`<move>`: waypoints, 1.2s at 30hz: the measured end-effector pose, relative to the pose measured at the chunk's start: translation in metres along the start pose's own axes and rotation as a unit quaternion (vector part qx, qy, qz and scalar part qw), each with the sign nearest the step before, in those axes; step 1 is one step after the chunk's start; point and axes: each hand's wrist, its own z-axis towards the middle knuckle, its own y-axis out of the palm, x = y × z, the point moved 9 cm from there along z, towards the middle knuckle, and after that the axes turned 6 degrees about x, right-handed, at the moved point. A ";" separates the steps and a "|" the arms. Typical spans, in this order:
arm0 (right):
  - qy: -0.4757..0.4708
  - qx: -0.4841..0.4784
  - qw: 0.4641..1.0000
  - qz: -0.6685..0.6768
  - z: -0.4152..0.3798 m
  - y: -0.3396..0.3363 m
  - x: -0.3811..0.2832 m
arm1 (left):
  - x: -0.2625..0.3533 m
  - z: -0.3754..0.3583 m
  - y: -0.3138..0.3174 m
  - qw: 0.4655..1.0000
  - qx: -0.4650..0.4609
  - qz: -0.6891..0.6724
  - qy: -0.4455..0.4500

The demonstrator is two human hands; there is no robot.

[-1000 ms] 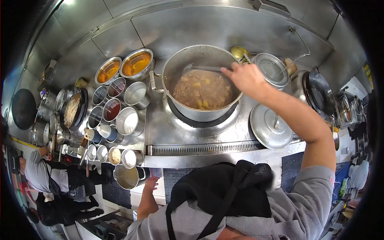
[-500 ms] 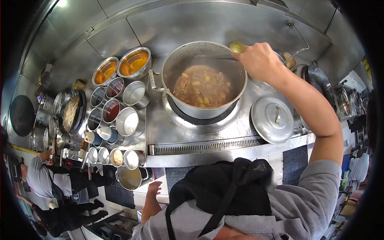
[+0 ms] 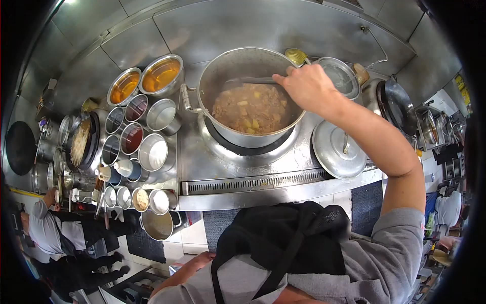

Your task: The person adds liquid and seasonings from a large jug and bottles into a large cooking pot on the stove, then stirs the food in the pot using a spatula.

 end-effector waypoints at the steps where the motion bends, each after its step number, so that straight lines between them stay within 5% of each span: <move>1: -0.002 -0.003 1.000 -0.001 -0.001 0.006 -0.005 | 0.009 -0.001 0.007 0.995 -0.046 0.079 0.041; 3: -0.062 0.002 0.998 -0.009 -0.003 0.026 -0.028 | 0.042 -0.003 0.000 0.980 -0.090 0.157 0.084; 7: -0.096 0.017 0.995 -0.020 -0.016 0.022 -0.007 | 0.149 0.024 -0.080 0.995 0.068 0.023 -0.068; 9: -0.091 0.037 0.995 -0.020 -0.018 -0.002 0.009 | 0.153 0.073 -0.098 0.976 0.144 -0.066 0.153; 12: -0.081 0.032 0.996 -0.010 -0.016 -0.011 0.008 | 0.158 0.097 -0.104 0.986 0.147 -0.070 0.043; 16: -0.094 0.019 0.995 -0.014 -0.014 0.001 0.005 | 0.104 0.128 -0.093 0.990 0.121 0.010 0.076; 19: -0.056 0.023 0.998 -0.033 -0.025 -0.036 0.038 | 0.047 0.115 -0.101 0.981 0.111 -0.158 -0.025; 21: -0.029 0.039 0.994 -0.099 -0.036 -0.062 0.055 | 0.015 0.082 -0.106 0.939 0.145 -0.242 -0.196; 24: -0.021 -0.015 0.989 -0.145 -0.037 -0.063 0.064 | -0.021 0.063 -0.104 0.932 0.115 -0.192 -0.283; 30: 0.009 -0.088 0.989 -0.117 -0.019 0.023 0.067 | 0.006 0.091 -0.106 0.938 0.136 -0.204 -0.246; 33: 0.021 0.002 0.996 -0.090 -0.025 0.005 0.075 | 0.049 0.105 -0.116 0.946 0.169 -0.226 -0.162; 36: 0.032 -0.020 0.995 -0.091 -0.037 -0.035 0.081 | 0.073 0.109 -0.134 0.953 0.195 -0.216 -0.086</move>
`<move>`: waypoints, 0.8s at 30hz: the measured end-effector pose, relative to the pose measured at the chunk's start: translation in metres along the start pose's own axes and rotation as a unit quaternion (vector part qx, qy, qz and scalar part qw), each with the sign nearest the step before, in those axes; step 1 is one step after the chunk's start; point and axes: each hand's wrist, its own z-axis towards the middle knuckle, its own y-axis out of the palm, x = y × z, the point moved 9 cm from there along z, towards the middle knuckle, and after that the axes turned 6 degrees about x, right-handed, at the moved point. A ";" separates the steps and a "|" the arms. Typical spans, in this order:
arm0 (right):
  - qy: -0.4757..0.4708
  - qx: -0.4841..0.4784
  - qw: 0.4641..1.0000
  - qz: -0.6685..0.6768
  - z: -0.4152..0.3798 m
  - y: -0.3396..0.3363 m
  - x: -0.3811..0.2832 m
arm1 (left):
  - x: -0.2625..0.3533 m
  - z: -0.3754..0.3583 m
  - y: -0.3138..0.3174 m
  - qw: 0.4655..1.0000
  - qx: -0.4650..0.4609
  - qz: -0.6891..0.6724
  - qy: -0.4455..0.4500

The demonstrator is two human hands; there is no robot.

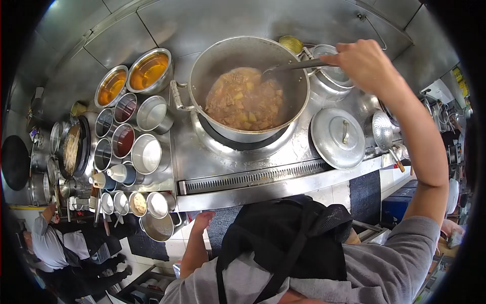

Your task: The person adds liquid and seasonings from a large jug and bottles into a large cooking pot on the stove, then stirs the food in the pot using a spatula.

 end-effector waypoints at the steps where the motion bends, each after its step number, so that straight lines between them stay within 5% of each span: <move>1: -0.001 -0.001 1.000 0.001 -0.002 -0.005 0.004 | 0.002 0.000 0.000 1.000 0.000 0.011 0.016; 3: -0.047 -0.029 0.998 0.018 -0.010 -0.004 0.002 | -0.025 0.015 -0.008 1.000 -0.001 0.015 -0.008; 6: -0.053 -0.028 0.998 0.030 -0.017 0.028 -0.027 | -0.045 0.030 -0.004 0.984 -0.066 0.114 0.120; 8: -0.053 -0.017 0.998 0.003 -0.020 0.020 -0.031 | -0.061 0.008 -0.014 0.991 -0.022 0.046 -0.123; 14: -0.058 0.017 0.994 0.096 -0.039 -0.082 -0.009 | -0.045 -0.015 -0.018 0.976 -0.019 0.091 -0.198; 18: -0.122 0.066 0.984 0.110 -0.030 -0.085 -0.041 | -0.052 0.011 -0.007 0.979 -0.044 0.089 -0.177; 20: -0.147 0.012 0.983 0.107 -0.016 -0.055 -0.072 | -0.039 0.033 0.001 0.981 -0.051 0.181 -0.039; 21: -0.149 0.018 0.983 0.106 -0.014 -0.050 -0.071 | -0.039 0.033 0.005 0.982 -0.045 0.178 -0.039; 24: -0.160 0.109 0.975 0.107 -0.016 -0.057 -0.049 | 0.009 -0.001 0.014 0.997 0.048 0.051 -0.025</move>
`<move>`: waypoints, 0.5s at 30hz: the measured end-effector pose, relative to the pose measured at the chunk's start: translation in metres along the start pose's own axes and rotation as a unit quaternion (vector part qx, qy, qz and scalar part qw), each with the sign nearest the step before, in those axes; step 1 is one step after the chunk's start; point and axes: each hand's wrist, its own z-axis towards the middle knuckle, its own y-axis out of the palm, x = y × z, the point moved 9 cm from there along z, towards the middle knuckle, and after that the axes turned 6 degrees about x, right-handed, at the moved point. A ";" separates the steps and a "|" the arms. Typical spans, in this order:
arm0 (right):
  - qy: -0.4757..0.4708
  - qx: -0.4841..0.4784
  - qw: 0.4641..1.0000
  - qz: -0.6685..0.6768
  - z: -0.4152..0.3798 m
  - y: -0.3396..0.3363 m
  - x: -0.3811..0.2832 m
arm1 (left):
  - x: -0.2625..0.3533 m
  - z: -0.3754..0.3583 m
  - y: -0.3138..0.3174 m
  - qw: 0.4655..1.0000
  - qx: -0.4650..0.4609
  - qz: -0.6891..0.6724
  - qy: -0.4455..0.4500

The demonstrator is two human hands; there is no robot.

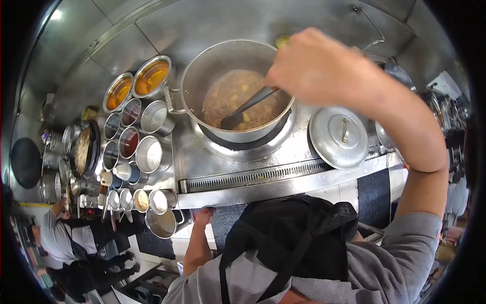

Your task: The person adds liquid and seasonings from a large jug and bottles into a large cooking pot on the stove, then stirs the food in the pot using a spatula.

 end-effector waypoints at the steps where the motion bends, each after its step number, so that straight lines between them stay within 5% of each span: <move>1: -0.007 0.009 1.000 0.002 -0.006 -0.019 0.007 | 0.002 -0.014 0.002 1.000 0.009 -0.006 -0.003; 3: -0.027 0.003 1.000 0.015 -0.022 -0.052 0.020 | 0.005 -0.034 0.011 0.999 0.023 -0.038 -0.015; 4: -0.016 -0.053 0.998 -0.027 -0.028 -0.038 0.033 | 0.000 -0.042 0.017 0.999 0.031 -0.013 -0.024; 10: -0.077 -0.012 0.997 0.003 -0.067 0.049 0.041 | -0.025 -0.101 0.092 0.989 0.049 -0.045 -0.129; 15: 0.005 0.147 0.982 0.116 -0.212 -0.025 0.163 | -0.008 -0.149 0.180 0.986 0.060 -0.054 -0.144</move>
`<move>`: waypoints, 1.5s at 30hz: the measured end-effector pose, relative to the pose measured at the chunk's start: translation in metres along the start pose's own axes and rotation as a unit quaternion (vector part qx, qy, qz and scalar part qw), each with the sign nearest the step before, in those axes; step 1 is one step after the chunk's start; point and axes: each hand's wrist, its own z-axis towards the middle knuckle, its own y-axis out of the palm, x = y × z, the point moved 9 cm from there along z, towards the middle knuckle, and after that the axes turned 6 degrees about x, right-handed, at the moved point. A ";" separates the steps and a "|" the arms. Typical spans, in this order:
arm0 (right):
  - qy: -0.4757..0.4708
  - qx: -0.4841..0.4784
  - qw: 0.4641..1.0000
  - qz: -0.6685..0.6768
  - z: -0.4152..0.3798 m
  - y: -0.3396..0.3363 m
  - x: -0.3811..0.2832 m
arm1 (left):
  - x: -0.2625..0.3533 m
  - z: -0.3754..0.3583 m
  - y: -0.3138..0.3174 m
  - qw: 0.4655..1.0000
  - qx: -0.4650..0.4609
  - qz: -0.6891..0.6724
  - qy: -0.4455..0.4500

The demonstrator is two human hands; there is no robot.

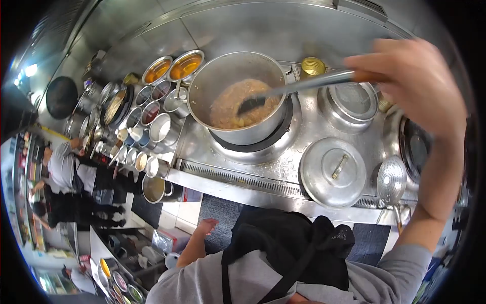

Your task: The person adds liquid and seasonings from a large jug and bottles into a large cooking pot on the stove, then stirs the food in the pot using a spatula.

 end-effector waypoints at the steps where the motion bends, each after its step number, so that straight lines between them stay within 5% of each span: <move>1: -0.019 0.061 0.998 0.030 -0.030 -0.016 0.014 | 0.000 -0.010 0.019 0.999 -0.018 0.026 -0.002; 2: -0.041 0.119 0.990 0.056 -0.061 -0.032 0.027 | -0.003 -0.021 0.037 0.998 -0.036 0.054 -0.004; 3: 0.034 0.193 0.962 0.190 -0.089 -0.034 0.046 | -0.003 -0.030 0.047 0.998 -0.033 0.046 -0.008; 6: 0.235 0.117 0.940 0.216 -0.126 -0.004 0.058 | 0.015 -0.049 0.077 0.988 -0.105 0.115 0.022; 9: 0.194 0.063 0.971 0.121 -0.142 0.097 0.039 | 0.044 -0.045 0.068 0.984 -0.068 0.150 0.072; 12: 0.218 -0.057 0.948 0.227 -0.164 0.233 0.011 | 0.078 -0.049 0.058 0.985 -0.004 0.147 0.088; 16: 0.230 0.045 0.914 0.332 -0.180 0.221 0.020 | 0.117 -0.050 0.067 0.984 -0.010 0.129 0.124; 19: 0.301 0.102 0.808 0.496 -0.221 0.206 0.048 | 0.123 -0.032 0.093 0.969 -0.047 0.151 0.191; 20: 0.313 0.102 0.812 0.482 -0.240 0.208 0.056 | 0.121 -0.025 0.102 0.965 -0.054 0.161 0.201; 24: 0.465 0.064 0.693 0.547 -0.327 0.247 0.064 | 0.111 -0.019 0.133 0.970 -0.093 0.137 0.178; 26: 0.507 -0.047 0.699 0.502 -0.364 0.278 0.063 | 0.107 -0.018 0.143 0.966 -0.116 0.141 0.184; 28: 0.486 0.042 0.764 0.422 -0.412 0.333 0.084 | 0.087 -0.006 0.144 0.973 -0.146 0.098 0.150; 29: 0.517 0.000 0.775 0.364 -0.419 0.340 0.094 | 0.077 0.006 0.144 0.971 -0.154 0.101 0.155; 33: 0.636 -0.064 0.752 0.162 -0.404 0.348 0.113 | 0.049 0.027 0.128 0.974 -0.179 0.082 0.113; 36: 0.621 -0.109 0.759 0.161 -0.381 0.382 0.116 | 0.052 0.023 0.113 0.981 -0.149 0.099 0.075; 38: 0.527 -0.034 0.820 0.219 -0.347 0.398 0.123 | 0.060 0.014 0.102 0.984 -0.128 0.111 0.060; 39: 0.619 0.006 0.625 0.475 -0.342 0.407 0.123 | 0.069 0.009 0.099 0.985 -0.127 0.100 0.067; 40: 0.645 0.041 0.357 0.674 -0.325 0.403 0.108 | 0.071 0.009 0.098 0.986 -0.124 0.091 0.061; 41: 0.639 0.086 0.285 0.709 -0.293 0.370 0.101 | 0.073 0.010 0.097 0.988 -0.118 0.079 0.065; 42: 0.639 0.079 0.287 0.709 -0.278 0.363 0.108 | 0.074 0.009 0.097 0.989 -0.112 0.067 0.069; 44: 0.632 0.103 0.135 0.756 -0.249 0.363 0.122 | 0.073 0.009 0.099 0.990 -0.111 0.060 0.065; 45: 0.611 0.108 0.131 0.773 -0.233 0.362 0.140 | 0.074 0.009 0.099 0.990 -0.108 0.060 0.067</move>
